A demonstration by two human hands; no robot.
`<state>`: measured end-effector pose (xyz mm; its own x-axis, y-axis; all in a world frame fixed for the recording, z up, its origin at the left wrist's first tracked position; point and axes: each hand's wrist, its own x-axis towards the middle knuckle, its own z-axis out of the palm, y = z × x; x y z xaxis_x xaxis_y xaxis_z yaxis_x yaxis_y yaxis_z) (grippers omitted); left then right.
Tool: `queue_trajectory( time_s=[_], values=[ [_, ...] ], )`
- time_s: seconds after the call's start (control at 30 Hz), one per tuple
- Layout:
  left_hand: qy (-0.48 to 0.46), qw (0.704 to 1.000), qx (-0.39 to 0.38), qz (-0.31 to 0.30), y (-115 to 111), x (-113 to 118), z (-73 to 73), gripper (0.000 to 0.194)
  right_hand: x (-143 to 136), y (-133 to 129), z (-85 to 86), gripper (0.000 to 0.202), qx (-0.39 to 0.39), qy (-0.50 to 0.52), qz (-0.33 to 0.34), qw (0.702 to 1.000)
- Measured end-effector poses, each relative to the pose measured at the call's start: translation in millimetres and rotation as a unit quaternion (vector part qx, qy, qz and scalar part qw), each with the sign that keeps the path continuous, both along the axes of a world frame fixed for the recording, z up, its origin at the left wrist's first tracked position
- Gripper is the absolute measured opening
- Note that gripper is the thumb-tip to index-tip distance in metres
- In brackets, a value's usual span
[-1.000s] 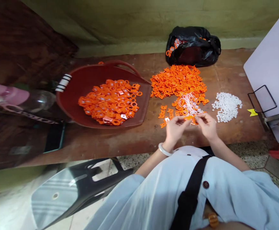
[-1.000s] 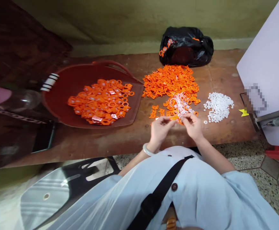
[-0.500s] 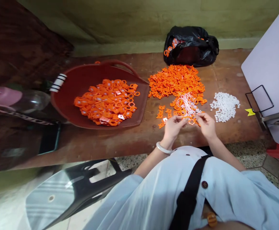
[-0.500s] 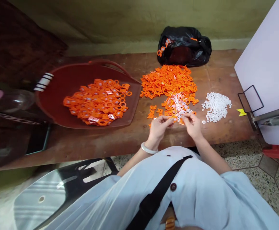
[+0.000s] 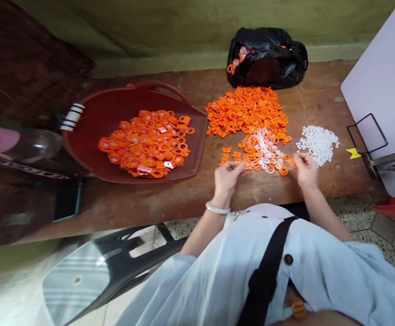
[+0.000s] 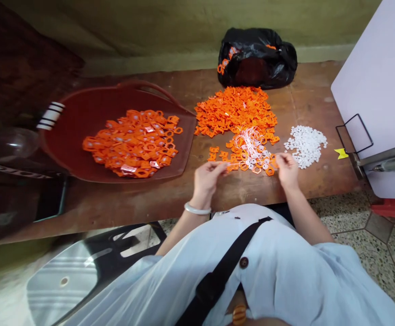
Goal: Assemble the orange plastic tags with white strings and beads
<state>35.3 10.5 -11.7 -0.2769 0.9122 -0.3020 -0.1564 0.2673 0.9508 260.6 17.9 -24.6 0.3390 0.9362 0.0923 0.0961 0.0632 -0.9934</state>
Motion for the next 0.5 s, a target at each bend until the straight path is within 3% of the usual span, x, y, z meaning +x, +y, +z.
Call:
queue_trajectory(
  time_s=[0.03,0.1,0.23,0.3,0.37,0.5],
  values=[
    [0.006,1.000,-0.004,0.027,2,-10,-2.0,0.039,10,3,-1.0,0.029,0.009,0.014,-0.048,0.999],
    [0.018,0.999,-0.014,0.038,1,-17,-5.5,0.040,14,3,-3.0,0.028,0.015,0.018,-0.065,0.998],
    [-0.019,0.995,-0.038,-0.088,-13,20,-6.8,0.039,-30,-16,-5.7,0.024,0.001,-0.026,0.073,0.997],
    [-0.065,0.989,-0.051,-0.119,-16,32,-5.8,0.039,-41,-20,-5.8,0.023,0.002,-0.044,0.106,0.993],
    [-0.067,0.993,-0.050,-0.081,-14,22,-5.7,0.039,-29,-16,-4.9,0.023,-0.002,-0.017,0.068,0.998],
    [-0.033,0.998,-0.053,0.026,-4,-28,-9.3,0.040,30,1,-2.2,0.030,0.000,0.069,-0.088,0.994]
  ],
)
